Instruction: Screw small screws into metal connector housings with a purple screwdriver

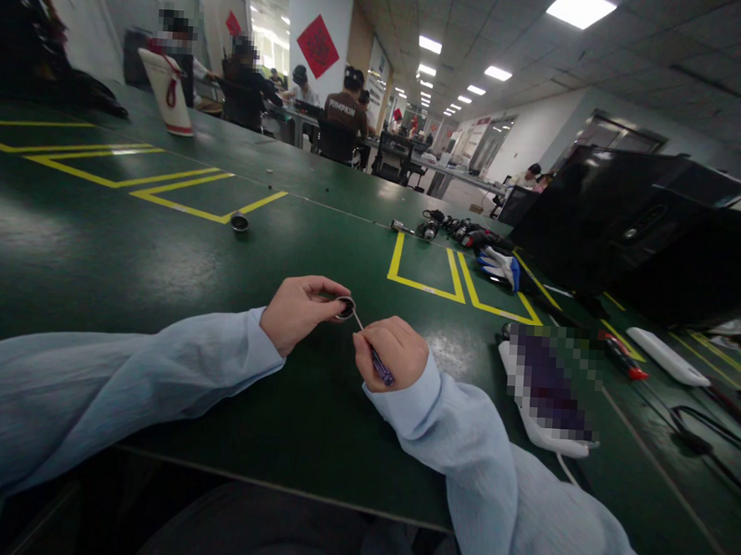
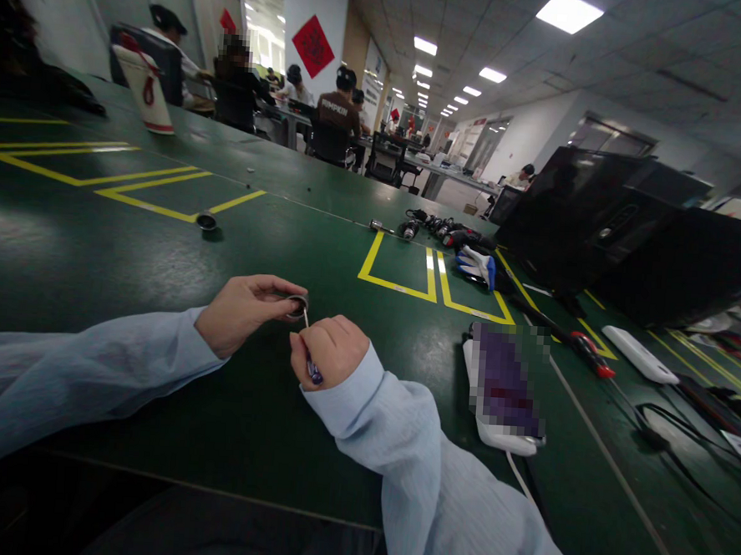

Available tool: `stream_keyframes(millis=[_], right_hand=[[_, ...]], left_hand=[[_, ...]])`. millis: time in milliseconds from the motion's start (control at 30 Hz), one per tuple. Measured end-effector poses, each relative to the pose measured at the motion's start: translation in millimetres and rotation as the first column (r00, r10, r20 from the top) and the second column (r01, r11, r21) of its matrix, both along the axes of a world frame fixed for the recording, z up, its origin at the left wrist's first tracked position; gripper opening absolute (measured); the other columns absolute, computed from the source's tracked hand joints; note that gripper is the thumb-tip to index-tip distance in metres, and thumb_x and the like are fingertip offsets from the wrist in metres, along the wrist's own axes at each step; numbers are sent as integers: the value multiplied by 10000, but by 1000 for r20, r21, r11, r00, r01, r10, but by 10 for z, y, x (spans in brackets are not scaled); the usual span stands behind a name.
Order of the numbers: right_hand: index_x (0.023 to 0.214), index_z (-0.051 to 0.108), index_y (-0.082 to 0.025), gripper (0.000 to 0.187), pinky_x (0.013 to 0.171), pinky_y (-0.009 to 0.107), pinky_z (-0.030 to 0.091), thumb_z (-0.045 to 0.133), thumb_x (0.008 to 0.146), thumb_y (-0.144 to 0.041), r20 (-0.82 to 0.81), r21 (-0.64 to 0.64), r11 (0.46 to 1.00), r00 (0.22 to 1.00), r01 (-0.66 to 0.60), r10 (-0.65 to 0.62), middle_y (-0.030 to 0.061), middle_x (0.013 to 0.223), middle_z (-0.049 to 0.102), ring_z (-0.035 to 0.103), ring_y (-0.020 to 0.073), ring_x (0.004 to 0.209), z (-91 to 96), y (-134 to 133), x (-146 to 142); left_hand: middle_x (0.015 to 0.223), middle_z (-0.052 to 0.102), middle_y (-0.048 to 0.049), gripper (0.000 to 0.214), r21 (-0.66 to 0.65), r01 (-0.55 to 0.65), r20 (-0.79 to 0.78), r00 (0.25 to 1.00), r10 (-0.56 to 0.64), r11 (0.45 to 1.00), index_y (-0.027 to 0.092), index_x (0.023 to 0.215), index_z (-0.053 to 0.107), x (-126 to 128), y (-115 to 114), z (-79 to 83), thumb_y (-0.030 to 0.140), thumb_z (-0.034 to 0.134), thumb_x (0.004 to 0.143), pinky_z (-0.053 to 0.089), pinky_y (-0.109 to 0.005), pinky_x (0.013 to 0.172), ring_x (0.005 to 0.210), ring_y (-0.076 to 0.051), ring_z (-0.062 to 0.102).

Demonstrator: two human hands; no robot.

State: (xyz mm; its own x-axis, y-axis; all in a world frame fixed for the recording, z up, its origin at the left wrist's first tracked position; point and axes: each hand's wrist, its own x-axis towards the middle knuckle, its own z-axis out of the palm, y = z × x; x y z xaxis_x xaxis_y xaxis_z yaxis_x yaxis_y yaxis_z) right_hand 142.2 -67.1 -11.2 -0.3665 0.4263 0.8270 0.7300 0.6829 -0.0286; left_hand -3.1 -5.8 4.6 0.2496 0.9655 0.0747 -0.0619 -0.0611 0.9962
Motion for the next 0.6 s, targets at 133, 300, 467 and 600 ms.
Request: stream_keyframes(millis=[133, 300, 467, 600], right_hand=[[644, 508, -185, 169, 558, 265, 435, 458, 804, -163, 1, -13, 1000, 1000, 16, -16, 40, 580, 582, 530, 142, 562, 1, -9, 4], [649, 519, -173, 165, 560, 266, 435, 461, 803, -157, 13, -1, 1000, 1000, 19, -19, 51, 589, 592, 538, 146, 571, -13, 5, -6], [631, 514, -178, 188, 547, 264, 426, 452, 808, -167, -4, 14, 999, 1000, 31, -31, 49, 575, 592, 520, 143, 548, -29, 23, -24], [625, 517, -181, 192, 548, 261, 430, 453, 805, -177, -11, 3, 999, 999, 35, -35, 46, 578, 600, 517, 138, 546, -33, 25, -26]], left_hand=[[692, 674, -44, 299, 4, 6, -4, 1000, -6, 1000, 83, 788, 643, -2, -1, 7, 193, 741, 527, 526, -280, 625, 628, -148, 631], [696, 673, -44, 294, 5, 16, -8, 1000, -16, 1000, 82, 796, 641, 1, -2, 3, 192, 737, 542, 526, -278, 626, 623, -142, 629], [678, 666, -38, 250, -2, 38, 0, 999, -38, 999, 85, 783, 647, 7, -15, 3, 172, 713, 558, 522, -276, 624, 614, -136, 621], [686, 668, -39, 240, -5, 51, 11, 999, -51, 999, 88, 785, 655, 0, -6, -11, 178, 708, 568, 524, -273, 625, 619, -137, 621]])
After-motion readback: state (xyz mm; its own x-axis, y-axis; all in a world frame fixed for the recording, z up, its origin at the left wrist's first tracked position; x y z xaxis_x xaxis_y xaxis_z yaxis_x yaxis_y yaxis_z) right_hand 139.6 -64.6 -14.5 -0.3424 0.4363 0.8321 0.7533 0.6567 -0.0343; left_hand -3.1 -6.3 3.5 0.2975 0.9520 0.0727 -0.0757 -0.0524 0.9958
